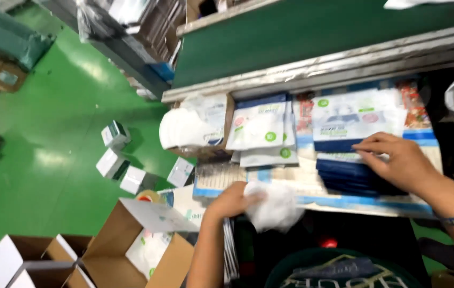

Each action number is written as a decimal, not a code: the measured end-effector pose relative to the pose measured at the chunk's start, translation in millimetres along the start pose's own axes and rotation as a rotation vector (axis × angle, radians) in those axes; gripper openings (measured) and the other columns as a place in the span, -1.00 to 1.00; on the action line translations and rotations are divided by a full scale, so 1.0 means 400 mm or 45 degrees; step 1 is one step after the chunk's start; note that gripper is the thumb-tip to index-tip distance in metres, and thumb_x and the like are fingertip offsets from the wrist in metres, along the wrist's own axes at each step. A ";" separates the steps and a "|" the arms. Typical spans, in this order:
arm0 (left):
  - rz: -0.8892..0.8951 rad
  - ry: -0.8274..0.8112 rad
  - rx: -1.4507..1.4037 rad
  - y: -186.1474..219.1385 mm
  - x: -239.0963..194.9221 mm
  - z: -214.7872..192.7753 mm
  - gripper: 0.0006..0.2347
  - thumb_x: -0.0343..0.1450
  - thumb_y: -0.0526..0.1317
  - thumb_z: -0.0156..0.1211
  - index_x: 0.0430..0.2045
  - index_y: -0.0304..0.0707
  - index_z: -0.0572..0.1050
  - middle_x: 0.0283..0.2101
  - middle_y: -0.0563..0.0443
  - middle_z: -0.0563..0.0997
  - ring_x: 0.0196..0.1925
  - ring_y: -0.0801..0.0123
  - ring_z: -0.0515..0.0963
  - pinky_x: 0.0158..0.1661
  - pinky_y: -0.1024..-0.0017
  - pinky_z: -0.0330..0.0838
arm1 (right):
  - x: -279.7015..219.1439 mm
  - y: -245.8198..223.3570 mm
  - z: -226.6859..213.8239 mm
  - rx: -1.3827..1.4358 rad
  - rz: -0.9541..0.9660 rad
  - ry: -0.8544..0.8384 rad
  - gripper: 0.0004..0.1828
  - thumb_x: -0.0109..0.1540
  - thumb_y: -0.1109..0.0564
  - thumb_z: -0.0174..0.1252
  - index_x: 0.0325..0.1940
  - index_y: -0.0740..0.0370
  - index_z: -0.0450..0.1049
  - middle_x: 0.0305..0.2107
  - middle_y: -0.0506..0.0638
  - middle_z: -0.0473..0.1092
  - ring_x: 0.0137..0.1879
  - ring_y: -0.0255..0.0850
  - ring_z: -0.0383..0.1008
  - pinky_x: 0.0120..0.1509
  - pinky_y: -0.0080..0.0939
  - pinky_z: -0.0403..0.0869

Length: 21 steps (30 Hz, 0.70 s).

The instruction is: The recorder is packaging stacks of face masks into individual plastic pouches and then placing multiple pouches into cardboard boxes, finishing by sealing one box with a tape dispenser.

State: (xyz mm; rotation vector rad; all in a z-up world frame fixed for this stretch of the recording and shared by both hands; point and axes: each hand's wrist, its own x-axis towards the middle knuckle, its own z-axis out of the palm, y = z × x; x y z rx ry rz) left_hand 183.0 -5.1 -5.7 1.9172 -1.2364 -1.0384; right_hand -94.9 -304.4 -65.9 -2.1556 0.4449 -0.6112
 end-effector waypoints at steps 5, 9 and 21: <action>0.280 -0.218 0.078 0.222 0.047 -0.015 -0.57 0.33 0.06 0.33 -0.06 -0.25 0.59 -0.02 -0.17 0.68 0.05 0.08 0.67 0.06 0.23 0.51 | 0.076 0.062 -0.093 -0.606 -0.134 0.043 -0.74 0.07 0.13 0.26 -0.18 0.21 0.65 -0.21 0.05 0.54 -0.06 0.02 0.55 0.00 -0.06 0.52; 0.687 -0.422 0.140 0.141 0.333 0.234 -0.26 0.42 0.15 0.25 0.45 -0.31 0.22 0.47 -0.33 0.34 0.52 -0.04 0.32 0.47 0.23 0.17 | 0.091 0.098 -0.035 -0.791 -0.175 -0.219 -0.76 0.08 0.09 0.25 -0.19 0.17 0.63 -0.26 0.03 0.52 -0.04 0.00 0.54 0.03 -0.04 0.52; 0.496 -0.482 0.832 0.060 0.550 0.453 -0.26 0.28 0.43 0.01 0.19 -0.10 0.52 0.56 -0.25 -0.05 0.62 -0.03 -0.17 0.45 -0.04 -0.19 | 0.172 0.190 -0.018 -1.031 -0.081 -0.456 -0.70 0.01 0.12 0.27 -0.17 0.10 0.59 -0.26 -0.01 0.53 0.00 -0.05 0.56 0.11 -0.05 0.54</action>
